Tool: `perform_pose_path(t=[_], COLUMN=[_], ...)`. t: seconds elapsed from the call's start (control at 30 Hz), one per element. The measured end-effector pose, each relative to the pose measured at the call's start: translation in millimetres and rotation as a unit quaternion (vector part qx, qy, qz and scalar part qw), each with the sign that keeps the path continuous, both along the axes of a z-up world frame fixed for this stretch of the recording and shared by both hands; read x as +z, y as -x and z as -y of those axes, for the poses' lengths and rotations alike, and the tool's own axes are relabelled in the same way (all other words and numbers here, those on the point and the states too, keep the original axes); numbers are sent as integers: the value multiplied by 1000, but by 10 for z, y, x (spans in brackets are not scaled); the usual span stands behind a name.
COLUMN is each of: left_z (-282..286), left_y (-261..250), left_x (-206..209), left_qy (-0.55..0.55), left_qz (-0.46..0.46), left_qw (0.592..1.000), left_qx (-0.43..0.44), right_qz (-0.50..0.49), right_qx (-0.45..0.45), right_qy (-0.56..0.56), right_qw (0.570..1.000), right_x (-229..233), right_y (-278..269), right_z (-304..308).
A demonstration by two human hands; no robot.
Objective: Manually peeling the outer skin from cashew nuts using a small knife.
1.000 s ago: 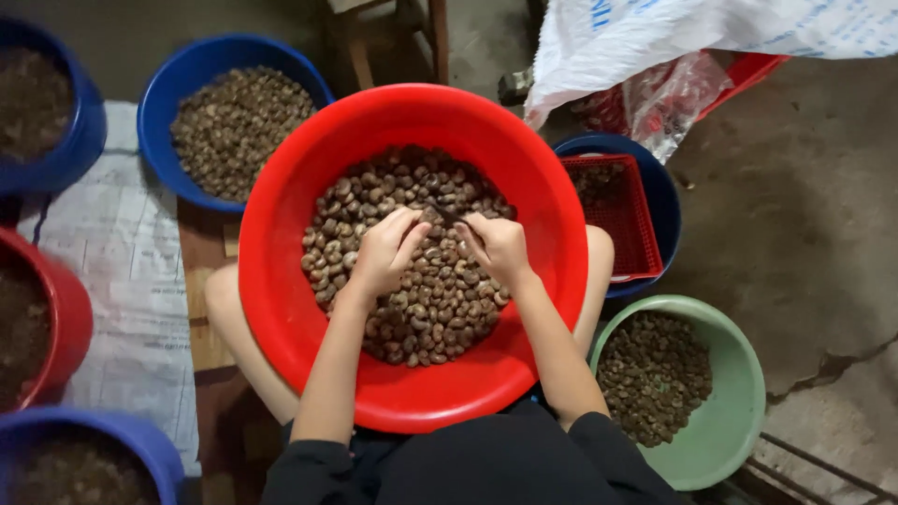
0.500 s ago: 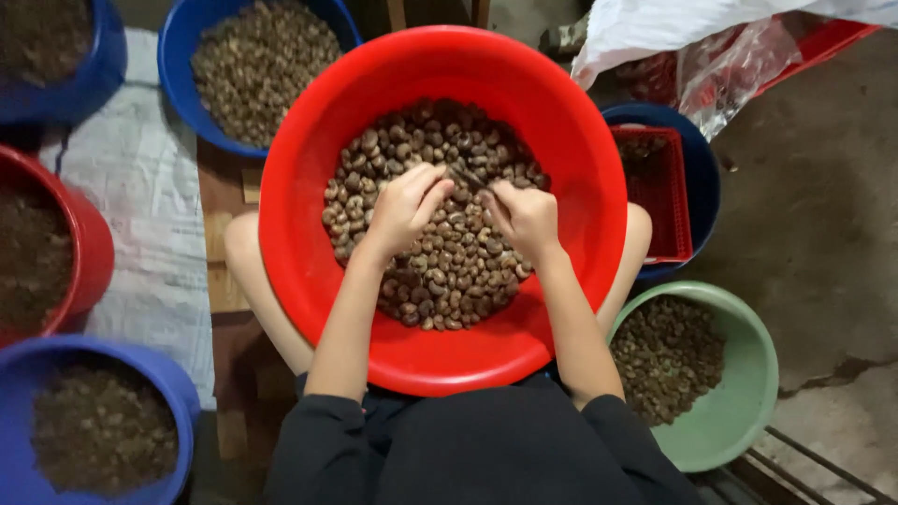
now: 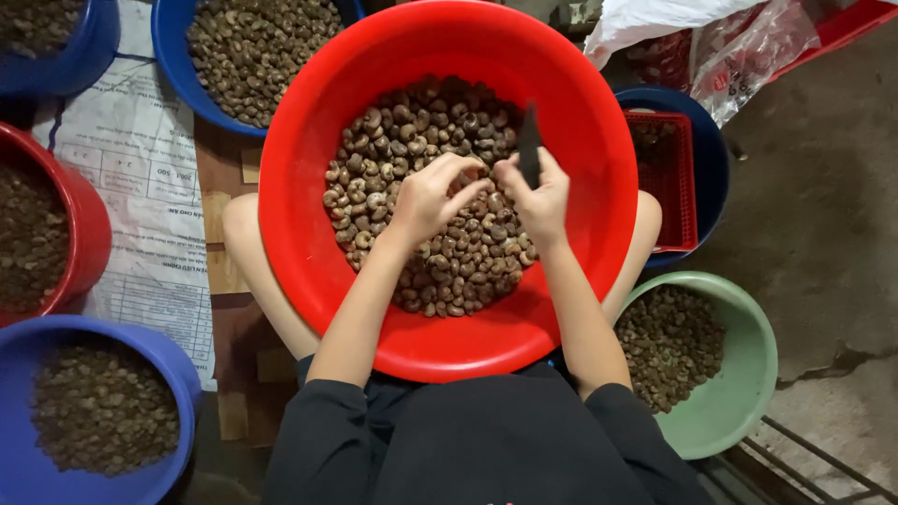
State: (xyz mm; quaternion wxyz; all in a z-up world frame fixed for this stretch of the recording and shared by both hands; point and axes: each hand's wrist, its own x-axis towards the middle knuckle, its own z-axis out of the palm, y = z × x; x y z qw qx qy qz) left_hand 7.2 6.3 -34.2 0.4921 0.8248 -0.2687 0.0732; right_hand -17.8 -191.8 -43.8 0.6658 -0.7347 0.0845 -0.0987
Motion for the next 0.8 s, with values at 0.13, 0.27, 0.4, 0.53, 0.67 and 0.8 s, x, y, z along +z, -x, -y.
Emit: perform_pose_path(t=[0.13,0.27,0.4,0.53,0.67,0.8], left_z=[-23,-28,194,519,663,567], left_y=[7,-49,-102,48,130,75], left_x=[62,-603,-1616,-1474,-1499,-1118], left_qy=[14,-217,-337,-360,-376,-295], left_qz=[-85,-31,88,176,205,129], left_qw=[996,976,937,916,904,946], left_qx=[-36,-12,22,8,-12,-30], right_qz=[17,26,61,63,51,63], right_qx=[-36,-61,-123,-131,-136,-160], right_qy=[-7,3,8,-20,-43,3], right_qw=[999,998,991,989,988,985], right_x=[60,261,325,292,334,192], right_y=[-27,-18,-27,-49,-37,-117], right_z=[75,72,169,210,232,369])
